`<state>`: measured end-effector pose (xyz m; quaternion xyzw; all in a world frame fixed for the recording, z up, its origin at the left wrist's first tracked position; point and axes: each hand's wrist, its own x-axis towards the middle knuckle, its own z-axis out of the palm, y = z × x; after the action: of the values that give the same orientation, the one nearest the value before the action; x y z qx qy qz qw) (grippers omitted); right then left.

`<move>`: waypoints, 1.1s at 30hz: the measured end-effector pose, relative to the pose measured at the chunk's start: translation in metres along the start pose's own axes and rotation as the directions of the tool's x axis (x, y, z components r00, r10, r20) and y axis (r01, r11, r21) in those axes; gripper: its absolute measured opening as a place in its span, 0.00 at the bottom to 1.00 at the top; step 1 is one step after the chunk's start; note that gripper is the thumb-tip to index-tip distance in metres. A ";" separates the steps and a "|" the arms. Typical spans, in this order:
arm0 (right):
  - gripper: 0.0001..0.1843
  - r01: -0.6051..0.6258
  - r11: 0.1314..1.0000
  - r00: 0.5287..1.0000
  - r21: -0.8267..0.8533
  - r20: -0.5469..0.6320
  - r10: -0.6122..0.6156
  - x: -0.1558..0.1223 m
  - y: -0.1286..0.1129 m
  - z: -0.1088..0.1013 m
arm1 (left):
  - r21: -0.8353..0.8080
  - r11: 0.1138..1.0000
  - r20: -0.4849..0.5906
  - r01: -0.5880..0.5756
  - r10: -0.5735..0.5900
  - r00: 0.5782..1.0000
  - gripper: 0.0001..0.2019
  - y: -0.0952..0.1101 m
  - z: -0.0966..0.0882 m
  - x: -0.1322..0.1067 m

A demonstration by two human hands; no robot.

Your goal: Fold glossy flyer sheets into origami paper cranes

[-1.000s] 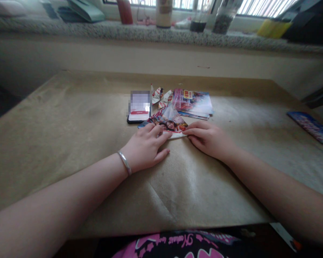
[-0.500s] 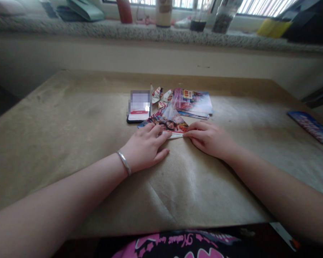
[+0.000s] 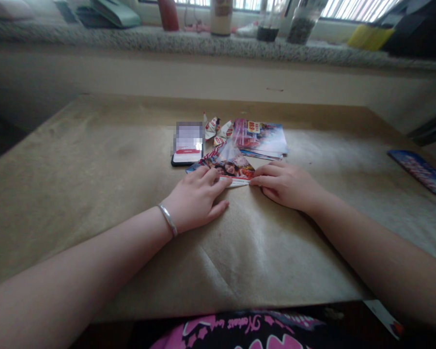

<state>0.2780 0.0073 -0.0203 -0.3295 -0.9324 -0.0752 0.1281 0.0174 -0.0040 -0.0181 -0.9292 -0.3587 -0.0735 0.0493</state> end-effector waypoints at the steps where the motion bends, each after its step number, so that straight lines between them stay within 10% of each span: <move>1: 0.14 0.008 0.999 1.000 -0.035 0.012 -0.007 0.000 0.000 -0.002 | 0.002 1.000 0.001 0.000 0.000 1.000 0.24 0.000 0.000 0.000; 33: 0.15 0.007 0.995 0.993 -0.103 0.120 0.006 -0.013 0.021 -0.015 | 0.023 1.000 0.031 0.008 -0.008 0.999 0.24 0.000 0.001 -0.001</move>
<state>0.3036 0.0125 -0.0087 -0.3394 -0.9334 -0.1031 0.0547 0.0165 -0.0046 -0.0192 -0.9282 -0.3639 -0.0552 0.0539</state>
